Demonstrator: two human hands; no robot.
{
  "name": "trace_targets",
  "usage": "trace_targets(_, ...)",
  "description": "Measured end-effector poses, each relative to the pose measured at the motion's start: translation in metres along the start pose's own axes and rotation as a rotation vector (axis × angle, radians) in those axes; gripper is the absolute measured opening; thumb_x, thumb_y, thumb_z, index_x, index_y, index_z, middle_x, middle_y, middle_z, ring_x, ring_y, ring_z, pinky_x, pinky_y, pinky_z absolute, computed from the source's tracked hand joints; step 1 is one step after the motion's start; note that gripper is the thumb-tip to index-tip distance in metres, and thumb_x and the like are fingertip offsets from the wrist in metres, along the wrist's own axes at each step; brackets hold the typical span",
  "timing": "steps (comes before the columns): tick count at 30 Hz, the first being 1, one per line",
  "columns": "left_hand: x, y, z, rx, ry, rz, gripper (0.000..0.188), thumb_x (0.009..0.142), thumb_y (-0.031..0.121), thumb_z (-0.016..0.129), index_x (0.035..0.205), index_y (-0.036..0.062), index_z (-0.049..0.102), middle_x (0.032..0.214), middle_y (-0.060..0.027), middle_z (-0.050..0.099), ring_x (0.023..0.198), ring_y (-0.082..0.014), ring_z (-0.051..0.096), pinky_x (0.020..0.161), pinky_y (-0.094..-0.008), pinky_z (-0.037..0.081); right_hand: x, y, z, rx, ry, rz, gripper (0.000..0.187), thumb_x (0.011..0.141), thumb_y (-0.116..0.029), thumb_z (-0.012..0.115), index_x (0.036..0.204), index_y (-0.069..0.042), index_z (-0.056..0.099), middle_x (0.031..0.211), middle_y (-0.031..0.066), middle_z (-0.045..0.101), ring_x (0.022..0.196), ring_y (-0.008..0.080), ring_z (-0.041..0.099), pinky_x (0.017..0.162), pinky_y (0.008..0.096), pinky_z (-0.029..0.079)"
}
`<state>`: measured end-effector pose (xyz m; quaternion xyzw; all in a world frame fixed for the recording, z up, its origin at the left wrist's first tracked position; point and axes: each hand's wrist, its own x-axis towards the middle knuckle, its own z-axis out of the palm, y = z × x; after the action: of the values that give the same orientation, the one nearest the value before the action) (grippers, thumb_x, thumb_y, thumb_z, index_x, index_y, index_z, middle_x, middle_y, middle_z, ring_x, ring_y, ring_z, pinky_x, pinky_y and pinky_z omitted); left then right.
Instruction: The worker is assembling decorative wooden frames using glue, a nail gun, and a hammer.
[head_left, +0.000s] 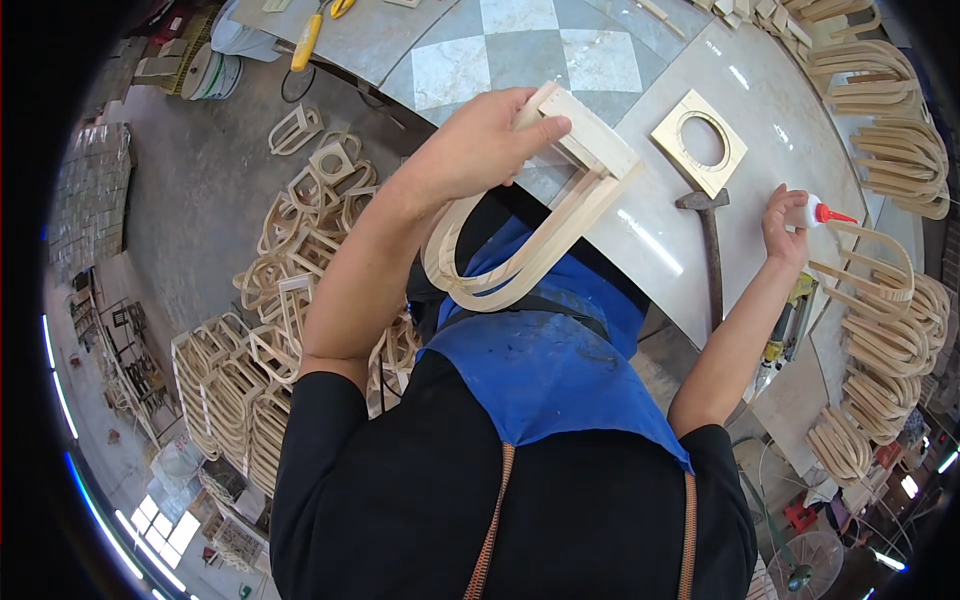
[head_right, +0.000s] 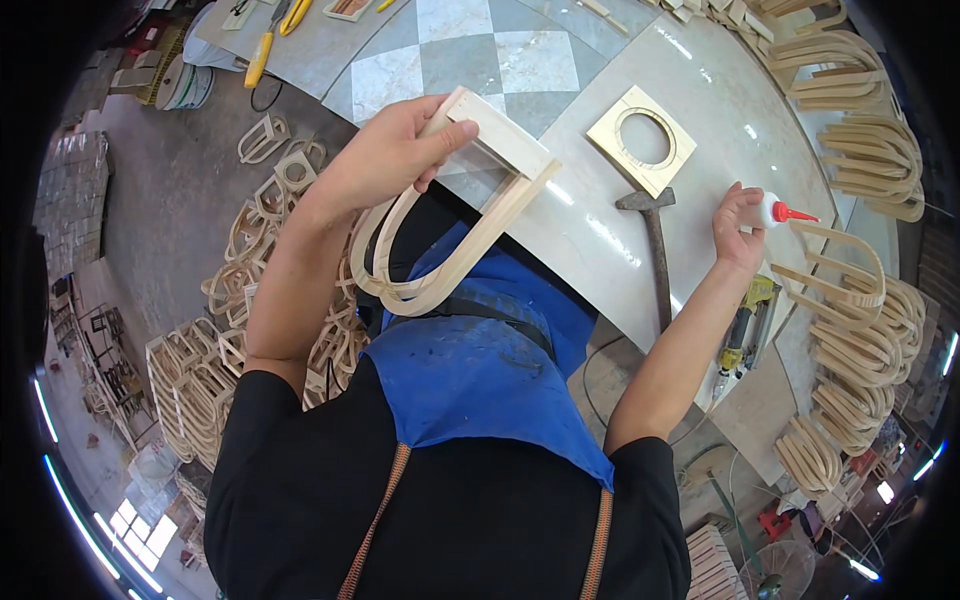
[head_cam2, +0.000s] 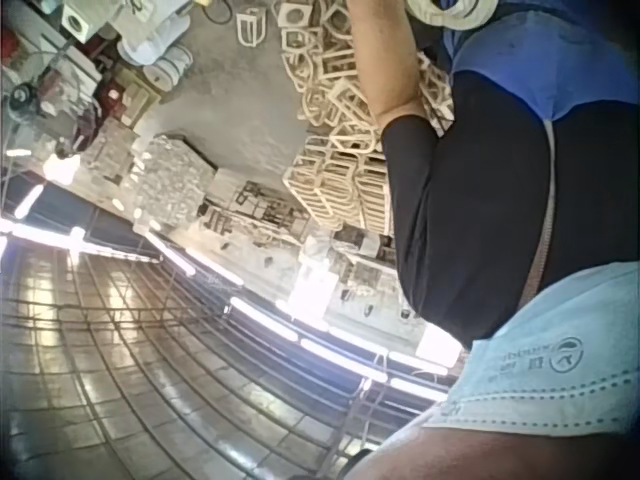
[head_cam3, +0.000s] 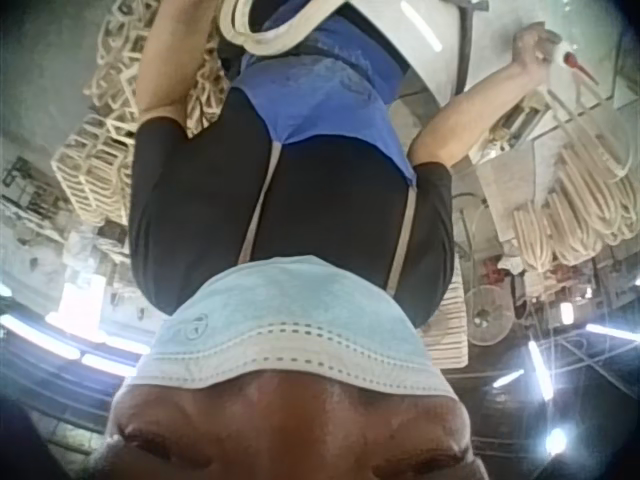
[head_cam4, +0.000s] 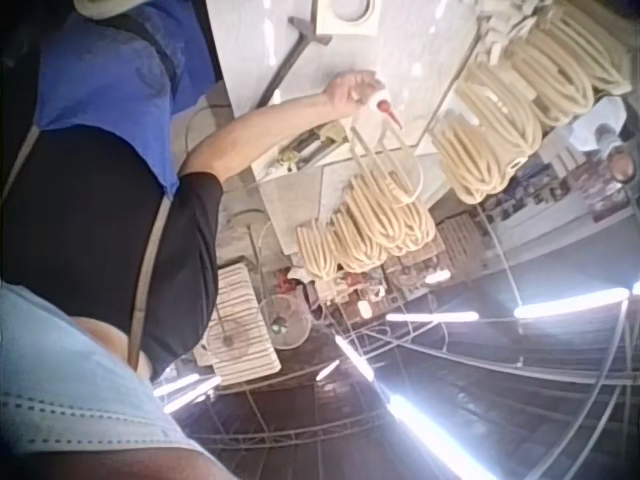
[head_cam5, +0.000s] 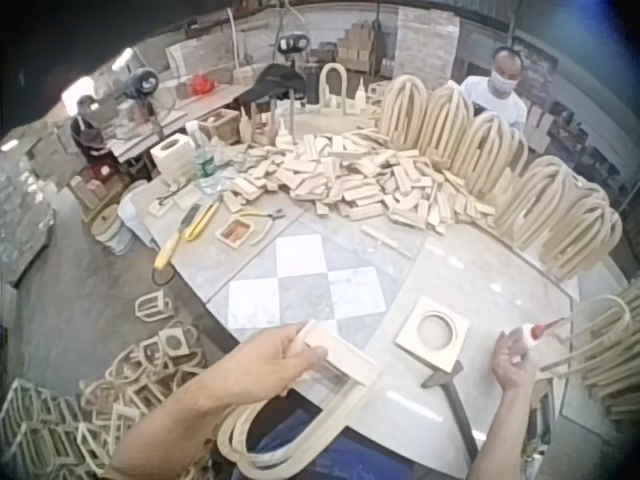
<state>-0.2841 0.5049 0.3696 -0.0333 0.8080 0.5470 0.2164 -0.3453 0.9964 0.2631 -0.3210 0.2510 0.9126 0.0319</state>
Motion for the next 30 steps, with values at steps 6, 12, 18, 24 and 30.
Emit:
trace_targets(6, 0.011, 0.0, -0.006, 0.061, -0.022, -0.123, 0.046, 0.099, 0.036, 0.063, 0.114, -0.0069, 0.068, 0.091, -0.0146, 0.07, 0.076, -0.0252, 0.065, 0.075, -0.0368, 0.054, -0.023, 0.006, -0.027, -0.314, -0.092, -0.119, 0.044, 0.103, -0.024, 0.052, 0.134, 0.007, 0.047, 0.111, 0.0171, 0.065, 0.09, 0.0237, 0.066, 0.077, 0.0324, 0.057)
trace_targets(12, 0.011, -0.014, 0.001, 0.28, 0.199, -0.054, 0.054, 0.1, 0.046, 0.06, 0.101, -0.0068, 0.069, 0.084, -0.0164, 0.071, 0.069, -0.0293, 0.066, 0.071, -0.039, 0.054, -0.085, 0.06, -0.064, -1.597, -0.033, -0.593, 0.034, 0.105, -0.023, 0.052, 0.123, 0.004, 0.061, 0.109, 0.0139, 0.065, 0.091, 0.0203, 0.061, 0.081, 0.0303, 0.05)
trace_targets(18, 0.017, -0.012, -0.007, 0.321, 0.051, -0.117, 0.061, 0.101, 0.054, 0.055, 0.091, -0.0052, 0.067, 0.079, -0.0187, 0.07, 0.063, -0.0361, 0.065, 0.069, -0.0423, 0.054, -0.117, 0.081, -0.115, -3.14, -0.045, -1.108, 0.031, 0.1, -0.017, 0.063, 0.126, 0.0, 0.063, 0.104, 0.0095, 0.066, 0.089, 0.0212, 0.062, 0.082, 0.0323, 0.052)
trace_targets(24, 0.021, -0.011, -0.016, 0.249, -0.046, -0.056, 0.062, 0.102, 0.054, 0.051, 0.089, -0.0052, 0.068, 0.076, -0.0197, 0.07, 0.065, -0.0395, 0.064, 0.069, -0.044, 0.053, -0.123, 0.1, -0.116, -3.266, 0.033, -0.91, 0.03, 0.103, -0.016, 0.06, 0.127, 0.002, 0.062, 0.101, 0.01, 0.066, 0.083, 0.016, 0.061, 0.076, 0.0292, 0.052)
trace_targets(30, 0.026, -0.009, -0.021, 0.191, -0.135, -0.085, 0.058, 0.102, 0.049, 0.05, 0.088, -0.0045, 0.069, 0.077, -0.0207, 0.071, 0.066, -0.0417, 0.064, 0.068, -0.0456, 0.053, -0.141, 0.15, -0.084, -2.831, 0.124, -0.603, 0.027, 0.102, -0.014, 0.06, 0.125, 0.001, 0.061, 0.096, 0.0093, 0.063, 0.07, 0.0123, 0.055, 0.061, 0.0228, 0.047)
